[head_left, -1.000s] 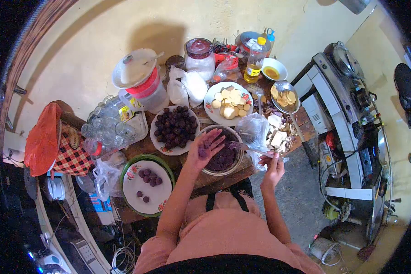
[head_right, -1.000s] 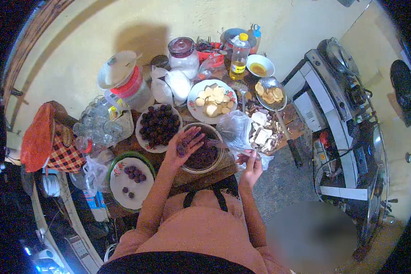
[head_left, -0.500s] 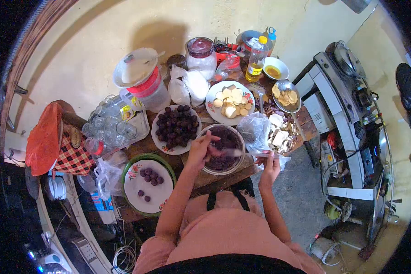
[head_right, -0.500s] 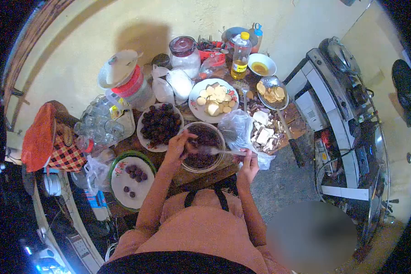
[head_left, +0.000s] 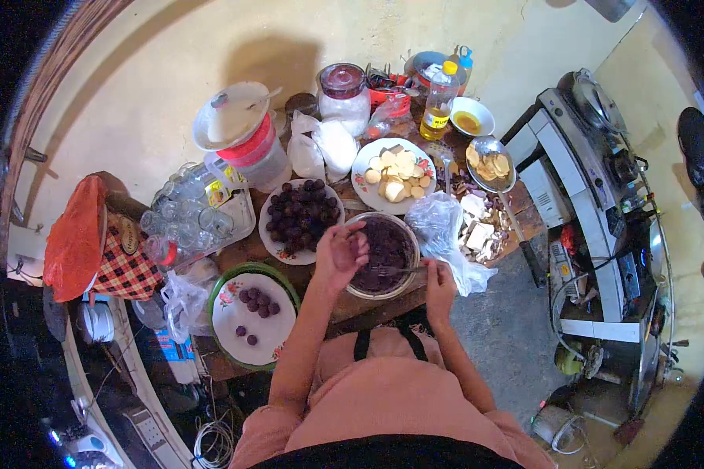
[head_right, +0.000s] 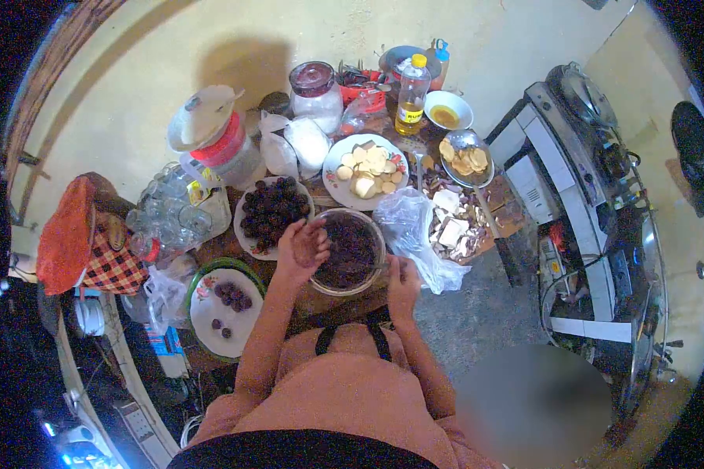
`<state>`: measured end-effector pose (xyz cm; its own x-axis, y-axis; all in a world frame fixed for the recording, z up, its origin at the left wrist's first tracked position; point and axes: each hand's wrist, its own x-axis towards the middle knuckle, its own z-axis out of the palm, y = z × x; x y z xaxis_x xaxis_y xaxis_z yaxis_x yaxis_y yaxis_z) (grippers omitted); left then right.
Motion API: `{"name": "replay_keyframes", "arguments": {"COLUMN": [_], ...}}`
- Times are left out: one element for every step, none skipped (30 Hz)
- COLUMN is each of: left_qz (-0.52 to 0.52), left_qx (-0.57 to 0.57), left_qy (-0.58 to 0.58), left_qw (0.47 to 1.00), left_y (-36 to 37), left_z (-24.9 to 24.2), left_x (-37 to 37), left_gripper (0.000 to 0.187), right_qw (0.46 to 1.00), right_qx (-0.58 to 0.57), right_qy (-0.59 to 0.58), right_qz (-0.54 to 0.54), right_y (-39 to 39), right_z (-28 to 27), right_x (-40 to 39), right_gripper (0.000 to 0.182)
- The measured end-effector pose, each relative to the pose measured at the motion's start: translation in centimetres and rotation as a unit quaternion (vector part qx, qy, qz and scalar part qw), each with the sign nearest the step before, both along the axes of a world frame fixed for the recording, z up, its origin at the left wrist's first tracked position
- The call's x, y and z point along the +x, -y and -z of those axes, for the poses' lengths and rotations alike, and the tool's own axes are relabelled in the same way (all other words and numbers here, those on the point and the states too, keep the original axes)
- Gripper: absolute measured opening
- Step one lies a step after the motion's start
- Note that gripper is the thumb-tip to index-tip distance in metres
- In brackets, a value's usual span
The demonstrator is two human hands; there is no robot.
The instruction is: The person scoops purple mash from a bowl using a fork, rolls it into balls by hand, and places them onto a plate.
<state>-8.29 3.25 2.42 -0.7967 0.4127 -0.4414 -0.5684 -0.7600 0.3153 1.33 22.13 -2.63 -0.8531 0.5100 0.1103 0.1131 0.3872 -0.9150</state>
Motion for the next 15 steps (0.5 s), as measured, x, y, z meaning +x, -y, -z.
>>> {"name": "replay_keyframes", "arguments": {"left_qz": [-0.022,-0.016,-0.008,0.000,0.016,0.031,0.046,0.043,0.040,0.038,0.041,0.046,0.052,0.063,0.074], "left_qx": [0.001,-0.037,-0.074,-0.110,-0.087,-0.064,-0.041,-0.032,-0.024,-0.015,0.021,0.057,0.093,0.097,0.100], "left_qy": [0.038,0.001,-0.036,-0.073,-0.095,-0.117,-0.140,-0.118,-0.096,-0.074,-0.050,-0.027,-0.004,-0.021,-0.038], "left_qw": [0.999,0.999,0.997,0.991,0.992,0.991,0.988,0.992,0.994,0.996,0.998,0.997,0.994,0.993,0.992], "left_y": [-0.6,-0.7,-0.9,-1.0,-0.8,-0.4,-0.2,-0.3,-0.4,-0.5,-0.6,-0.6,-0.7,-1.0,-1.3], "left_z": [-0.8,-0.7,-0.4,-0.1,0.3,0.5,0.6,0.6,0.0,-0.3,-0.1,0.4,0.7,0.8,0.8], "left_x": [0.1,0.3,0.4,0.5,0.6,0.7,0.7,0.7,0.7,0.8,0.8,0.8,0.8,0.7,0.5], "left_gripper": [0.033,0.032,0.033,0.035,0.036,0.036,0.037,0.032,0.027,0.023,0.018,0.021,0.029,0.034,0.041], "right_qw": [1.000,1.000,1.000,1.000,0.999,0.998,0.998,0.998,0.995,0.995,0.995,0.994,0.995,0.995,0.995], "right_qx": [0.004,0.008,0.013,0.007,0.001,-0.005,-0.001,0.003,0.008,0.002,-0.004,-0.010,-0.021,-0.014,-0.007], "right_qy": [0.002,0.004,0.006,0.025,0.044,0.062,0.038,0.013,-0.013,-0.036,-0.059,-0.082,-0.090,-0.093,-0.095], "right_qz": [-0.006,-0.010,-0.014,-0.004,0.005,0.014,0.041,0.068,0.095,0.088,0.082,0.077,0.047,0.017,-0.015], "right_y": [-0.1,-0.3,-0.4,-0.5,-0.6,-0.6,-0.7,-0.8,-0.9,-0.9,-0.7,-0.4,0.0,0.6,1.2], "right_z": [0.3,0.5,0.3,-0.1,-0.6,-1.4,-2.0,-2.7,-3.4,-4.7,-6.2,-7.5,-8.2,-8.7,-9.1], "right_x": [0.1,0.2,0.3,0.4,0.6,0.7,0.7,0.8,0.8,0.7,0.5,0.2,-0.2,-0.8,-1.5], "right_gripper": [0.020,0.021,0.023,0.026,0.031,0.037,0.042,0.047,0.052,0.052,0.052,0.052,0.050,0.049,0.048]}}
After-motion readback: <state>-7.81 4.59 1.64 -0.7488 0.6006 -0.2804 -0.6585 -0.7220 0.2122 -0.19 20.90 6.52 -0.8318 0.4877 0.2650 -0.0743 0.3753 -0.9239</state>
